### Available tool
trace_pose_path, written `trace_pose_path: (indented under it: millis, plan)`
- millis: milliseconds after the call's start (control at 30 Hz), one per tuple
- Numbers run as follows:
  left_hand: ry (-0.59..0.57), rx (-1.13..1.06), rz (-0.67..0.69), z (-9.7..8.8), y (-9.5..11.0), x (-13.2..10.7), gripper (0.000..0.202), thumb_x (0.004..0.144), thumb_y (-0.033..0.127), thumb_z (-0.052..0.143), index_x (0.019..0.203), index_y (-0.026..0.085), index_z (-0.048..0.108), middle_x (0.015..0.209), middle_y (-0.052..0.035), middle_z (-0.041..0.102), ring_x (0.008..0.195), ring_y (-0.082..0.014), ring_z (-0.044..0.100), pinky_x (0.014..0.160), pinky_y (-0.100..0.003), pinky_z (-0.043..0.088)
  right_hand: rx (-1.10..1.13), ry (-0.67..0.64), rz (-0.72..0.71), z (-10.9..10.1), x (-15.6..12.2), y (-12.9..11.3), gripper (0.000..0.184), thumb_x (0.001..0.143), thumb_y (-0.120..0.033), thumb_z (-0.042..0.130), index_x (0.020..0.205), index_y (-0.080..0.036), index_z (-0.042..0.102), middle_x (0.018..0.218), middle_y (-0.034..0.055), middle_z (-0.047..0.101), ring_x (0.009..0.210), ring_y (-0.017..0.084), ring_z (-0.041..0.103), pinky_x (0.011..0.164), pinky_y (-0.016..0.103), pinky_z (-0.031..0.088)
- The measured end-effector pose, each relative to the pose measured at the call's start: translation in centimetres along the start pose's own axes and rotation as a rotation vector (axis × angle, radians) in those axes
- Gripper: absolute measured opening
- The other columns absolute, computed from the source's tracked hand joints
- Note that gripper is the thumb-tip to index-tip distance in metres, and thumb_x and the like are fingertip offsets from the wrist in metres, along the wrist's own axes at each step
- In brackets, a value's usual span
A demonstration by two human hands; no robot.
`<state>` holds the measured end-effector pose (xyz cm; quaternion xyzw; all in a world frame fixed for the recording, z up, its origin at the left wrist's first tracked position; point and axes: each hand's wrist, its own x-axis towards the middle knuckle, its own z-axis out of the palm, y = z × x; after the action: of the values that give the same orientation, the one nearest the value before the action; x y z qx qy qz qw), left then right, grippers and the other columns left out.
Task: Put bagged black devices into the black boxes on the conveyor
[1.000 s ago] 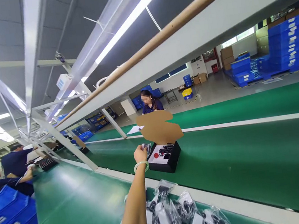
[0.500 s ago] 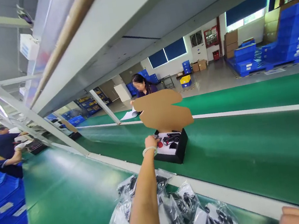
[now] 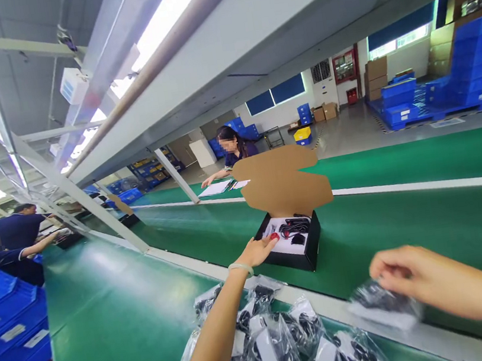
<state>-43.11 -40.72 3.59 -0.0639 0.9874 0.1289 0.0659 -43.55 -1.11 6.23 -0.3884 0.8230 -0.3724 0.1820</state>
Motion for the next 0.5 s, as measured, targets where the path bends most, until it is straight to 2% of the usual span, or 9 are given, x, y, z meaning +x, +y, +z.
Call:
trace_pose_path:
  millis: [100, 167, 267, 333, 367, 433, 500]
  plan:
    - [-0.058, -0.041, -0.018, 0.5, 0.5, 0.3, 0.059, 0.098, 0.054, 0.023, 0.140, 0.016, 0.037, 0.142, -0.0105, 0.035, 0.134, -0.0238, 0.029, 0.112, -0.050, 0.005, 0.051, 0.159, -0.113, -1.2, 6.8, -3.3, 0.018, 0.084, -0.028, 0.047, 0.080, -0.015, 0.059, 0.073, 0.0030, 0.061, 0.069, 0.015, 0.056, 0.062, 0.024, 0.041]
    - [-0.076, -0.044, -0.023, 0.5, 0.9, 0.4, 0.062, 0.097, 0.057, 0.022, 0.140, 0.016, 0.038, 0.141, -0.0106, 0.037, 0.134, -0.0250, 0.030, 0.112, -0.050, 0.007, 0.010, 0.333, -0.096, -1.8, 11.1, -4.9, 0.016, 0.085, -0.024, 0.047, 0.088, -0.014, 0.060, 0.086, 0.0041, 0.064, 0.078, 0.015, 0.059, 0.069, 0.024, 0.042]
    - [-0.090, -0.018, -0.009, 0.4, 1.6, 0.3, 0.067, 0.095, 0.061, 0.020, 0.140, 0.015, 0.038, 0.139, -0.0111, 0.039, 0.132, -0.0249, 0.033, 0.112, -0.046, 0.014, -0.043, 0.405, -0.039, -2.9, 15.2, -5.6, 0.020, 0.084, -0.027, 0.053, 0.095, -0.013, 0.061, 0.102, 0.0093, 0.064, 0.091, 0.020, 0.059, 0.077, 0.028, 0.042]
    - [-0.095, 0.000, 0.001, 0.6, 2.2, 0.1, 0.070, 0.095, 0.062, 0.018, 0.140, 0.013, 0.038, 0.140, -0.0118, 0.039, 0.132, -0.0234, 0.034, 0.112, -0.043, 0.017, -0.080, 0.367, -0.032, -3.7, 15.3, -5.0, 0.017, 0.084, -0.026, 0.053, 0.090, -0.013, 0.062, 0.101, 0.0092, 0.065, 0.091, 0.021, 0.058, 0.077, 0.029, 0.041]
    - [-0.094, 0.007, 0.005, 0.8, 2.5, 0.0, 0.071, 0.095, 0.062, 0.017, 0.140, 0.011, 0.038, 0.140, -0.0122, 0.038, 0.132, -0.0228, 0.034, 0.112, -0.041, 0.018, -0.097, 0.331, -0.040, -4.0, 14.4, -4.4, 0.016, 0.084, -0.025, 0.051, 0.086, -0.014, 0.062, 0.096, 0.0078, 0.066, 0.088, 0.020, 0.059, 0.075, 0.028, 0.041]
    - [-0.082, 0.023, 0.016, 1.1, 3.2, -0.3, 0.070, 0.095, 0.061, 0.018, 0.139, 0.010, 0.039, 0.141, -0.0123, 0.037, 0.132, -0.0225, 0.034, 0.112, -0.040, 0.019, -0.132, 0.239, -0.061, -4.5, 10.8, -2.7, 0.016, 0.084, -0.023, 0.048, 0.078, -0.015, 0.061, 0.082, 0.0043, 0.066, 0.076, 0.018, 0.058, 0.068, 0.027, 0.041]
    - [-0.059, 0.041, 0.040, 1.4, 4.0, -0.6, 0.064, 0.097, 0.057, 0.021, 0.138, 0.013, 0.041, 0.142, -0.0106, 0.037, 0.131, -0.0223, 0.035, 0.112, -0.041, 0.019, -0.183, 0.149, -0.060, -4.9, 5.3, -0.6, 0.018, 0.082, -0.025, 0.049, 0.073, -0.016, 0.060, 0.072, 0.0023, 0.063, 0.066, 0.017, 0.056, 0.061, 0.026, 0.040]
